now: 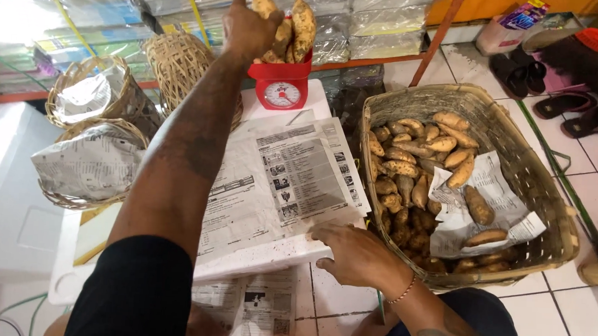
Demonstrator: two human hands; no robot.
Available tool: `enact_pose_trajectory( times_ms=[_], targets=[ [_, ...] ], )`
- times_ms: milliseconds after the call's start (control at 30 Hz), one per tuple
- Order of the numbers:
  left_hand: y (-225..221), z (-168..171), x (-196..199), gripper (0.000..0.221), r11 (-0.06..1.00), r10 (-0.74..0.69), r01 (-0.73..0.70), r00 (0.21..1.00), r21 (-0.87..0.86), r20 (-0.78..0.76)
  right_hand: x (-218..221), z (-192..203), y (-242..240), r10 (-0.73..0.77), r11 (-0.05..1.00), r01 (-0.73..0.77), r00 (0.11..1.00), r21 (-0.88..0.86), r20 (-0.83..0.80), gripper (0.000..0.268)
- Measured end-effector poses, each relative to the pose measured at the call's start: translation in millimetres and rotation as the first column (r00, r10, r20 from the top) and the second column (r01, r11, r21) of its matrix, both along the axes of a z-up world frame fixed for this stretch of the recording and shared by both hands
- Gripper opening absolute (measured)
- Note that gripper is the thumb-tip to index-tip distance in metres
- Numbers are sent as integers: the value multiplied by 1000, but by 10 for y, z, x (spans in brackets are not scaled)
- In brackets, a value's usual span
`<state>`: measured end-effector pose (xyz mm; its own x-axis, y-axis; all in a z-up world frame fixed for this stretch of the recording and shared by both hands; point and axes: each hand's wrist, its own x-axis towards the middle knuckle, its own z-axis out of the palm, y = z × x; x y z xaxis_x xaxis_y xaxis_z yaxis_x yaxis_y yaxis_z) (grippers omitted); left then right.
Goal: Inspecting sweet potatoes and wrapping them individually in newspaper for packaging.
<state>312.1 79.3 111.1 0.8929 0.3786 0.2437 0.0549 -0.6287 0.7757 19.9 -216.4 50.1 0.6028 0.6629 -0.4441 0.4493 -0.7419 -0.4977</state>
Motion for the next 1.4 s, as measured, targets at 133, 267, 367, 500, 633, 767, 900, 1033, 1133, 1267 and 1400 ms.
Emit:
enact_pose_trajectory(
  times_ms=[133, 267, 367, 500, 633, 767, 900, 1033, 1133, 1267, 1400],
  targets=[
    [59, -218, 281, 65, 995, -12, 7, 998, 95, 55, 18, -79, -10, 34, 999, -35, 999, 13, 16, 53],
    [-37, -215, 221, 60, 951, 93, -92, 996, 297, 11, 52, -160, -33, 47, 995, -51, 998, 83, 47, 52],
    [-66, -285, 212, 59, 919, 150, -150, 988, 364, 29, 61, -157, -21, 61, 997, -62, 998, 41, 24, 51],
    [-52, -381, 242, 61, 871, 187, -211, 978, 445, 97, 59, -163, -23, 65, 998, -66, 998, 21, 10, 51],
    [-93, -364, 172, 58, 878, 174, -212, 977, 429, 126, 61, -187, -31, 66, 998, -66, 998, 20, 2, 50],
    [-79, -413, 172, 68, 850, 183, -223, 975, 478, 130, 50, -207, -49, 76, 997, -77, 997, 27, 18, 51],
    [-60, -464, 177, 73, 825, 182, -234, 972, 515, 150, 39, -188, -46, 72, 997, -72, 997, 15, 27, 52],
    [-48, -547, 208, 65, 816, 160, -273, 954, 510, 254, 33, -202, -59, 84, 996, -85, 996, 37, 42, 52],
    [-72, -527, 170, 68, 819, 176, -264, 960, 509, 216, 28, -142, -49, 61, 998, -61, 998, -15, -5, 51],
    [-131, -453, 99, 63, 831, 190, -257, 965, 494, 183, 25, -179, -66, 65, 997, -66, 997, 30, 50, 51],
    [-91, -526, 147, 65, 827, 159, -249, 964, 505, 215, 42, -157, -69, 64, 997, -66, 997, 45, 38, 52]
  ],
)
